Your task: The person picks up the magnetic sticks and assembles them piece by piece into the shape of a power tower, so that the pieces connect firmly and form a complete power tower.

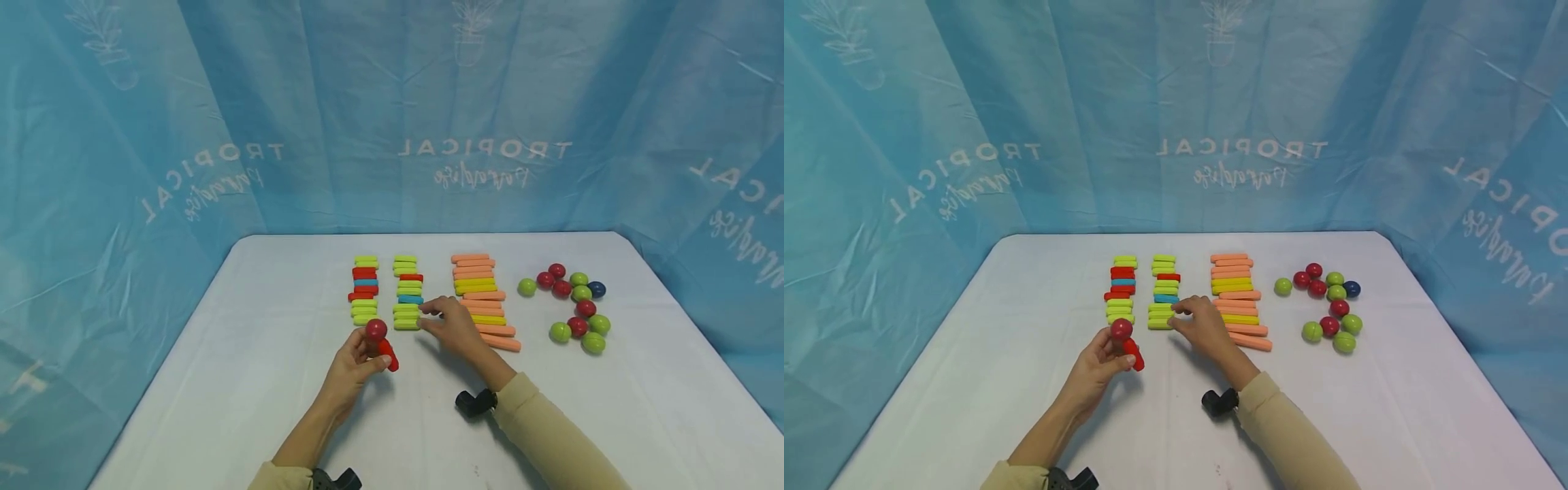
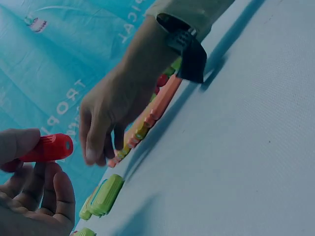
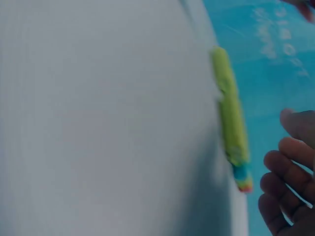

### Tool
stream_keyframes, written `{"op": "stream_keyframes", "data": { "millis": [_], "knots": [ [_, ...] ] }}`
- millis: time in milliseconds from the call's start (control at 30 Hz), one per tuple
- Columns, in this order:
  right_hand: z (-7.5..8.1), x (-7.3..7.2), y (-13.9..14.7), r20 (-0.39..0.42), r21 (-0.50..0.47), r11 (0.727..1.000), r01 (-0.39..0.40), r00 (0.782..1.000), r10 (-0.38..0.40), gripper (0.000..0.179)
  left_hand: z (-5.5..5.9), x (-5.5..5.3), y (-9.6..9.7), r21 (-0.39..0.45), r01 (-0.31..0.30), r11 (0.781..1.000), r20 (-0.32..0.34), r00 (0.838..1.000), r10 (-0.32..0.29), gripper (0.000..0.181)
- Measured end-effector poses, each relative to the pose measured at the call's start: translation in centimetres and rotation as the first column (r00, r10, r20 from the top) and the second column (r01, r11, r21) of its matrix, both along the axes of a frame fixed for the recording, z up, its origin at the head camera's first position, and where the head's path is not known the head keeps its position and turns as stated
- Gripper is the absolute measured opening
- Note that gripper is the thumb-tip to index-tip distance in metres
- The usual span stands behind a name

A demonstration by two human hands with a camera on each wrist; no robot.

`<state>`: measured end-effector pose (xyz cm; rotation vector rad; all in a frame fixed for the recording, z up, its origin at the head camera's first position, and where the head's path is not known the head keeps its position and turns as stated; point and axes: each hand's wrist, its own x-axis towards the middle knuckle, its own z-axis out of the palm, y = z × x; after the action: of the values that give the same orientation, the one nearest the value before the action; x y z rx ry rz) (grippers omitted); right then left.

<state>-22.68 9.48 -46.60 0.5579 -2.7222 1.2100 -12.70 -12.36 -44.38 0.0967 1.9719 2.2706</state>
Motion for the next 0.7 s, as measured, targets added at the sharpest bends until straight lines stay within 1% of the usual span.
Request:
{"op": "stream_keyframes", "data": {
  "millis": [67,133,167,233,300,367,400,467,600,700],
  "knots": [
    [0.7,0.3,1.9,0.013,-0.024,0.999,0.044,0.999,-0.043,0.030,0.0,0.0,0.0,-0.024,-0.020,1.000,-0.015,1.000,0.020,0.061],
    [1.4,0.7,4.4,0.028,-0.028,0.995,0.100,0.995,-0.099,0.033,-0.1,-0.1,0.1,-0.037,-0.040,0.999,-0.029,0.999,0.039,0.064],
    [1.6,1.0,5.8,0.023,-0.026,0.991,0.129,0.991,-0.128,0.034,-0.1,-0.1,0.1,-0.039,-0.048,0.998,-0.029,0.998,0.047,0.063],
    [2.0,1.8,9.0,-0.004,0.002,0.981,0.194,0.981,-0.194,0.037,-0.2,-0.2,0.2,-0.043,-0.059,0.997,-0.022,0.998,0.058,0.056],
    [2.1,2.6,12.1,-0.044,0.051,0.963,0.264,0.964,-0.262,0.038,-0.3,-0.3,0.3,-0.038,-0.064,0.997,-0.010,0.998,0.064,0.046],
    [2.2,3.4,15.0,-0.086,0.101,0.941,0.324,0.945,-0.317,0.040,-0.3,-0.3,0.5,-0.051,-0.071,0.996,-0.001,0.997,0.071,0.039],
    [2.2,3.8,16.2,-0.093,0.130,0.922,0.365,0.930,-0.355,0.042,-0.3,-0.3,0.5,-0.057,-0.072,0.996,0.000,0.997,0.072,0.036],
    [2.3,4.6,18.5,-0.085,0.154,0.896,0.416,0.909,-0.407,0.043,-0.3,-0.3,0.7,-0.068,-0.073,0.995,0.005,0.997,0.074,0.035],
    [2.1,6.3,21.6,-0.027,0.208,0.853,0.480,0.874,-0.485,0.047,-0.1,-0.3,0.6,-0.081,-0.069,0.994,0.029,0.997,0.071,0.037],
    [1.5,7.2,22.8,0.001,0.234,0.849,0.474,0.873,-0.487,0.050,0.1,-0.3,0.6,-0.082,-0.070,0.994,0.045,0.996,0.074,0.036]
  ]
}}
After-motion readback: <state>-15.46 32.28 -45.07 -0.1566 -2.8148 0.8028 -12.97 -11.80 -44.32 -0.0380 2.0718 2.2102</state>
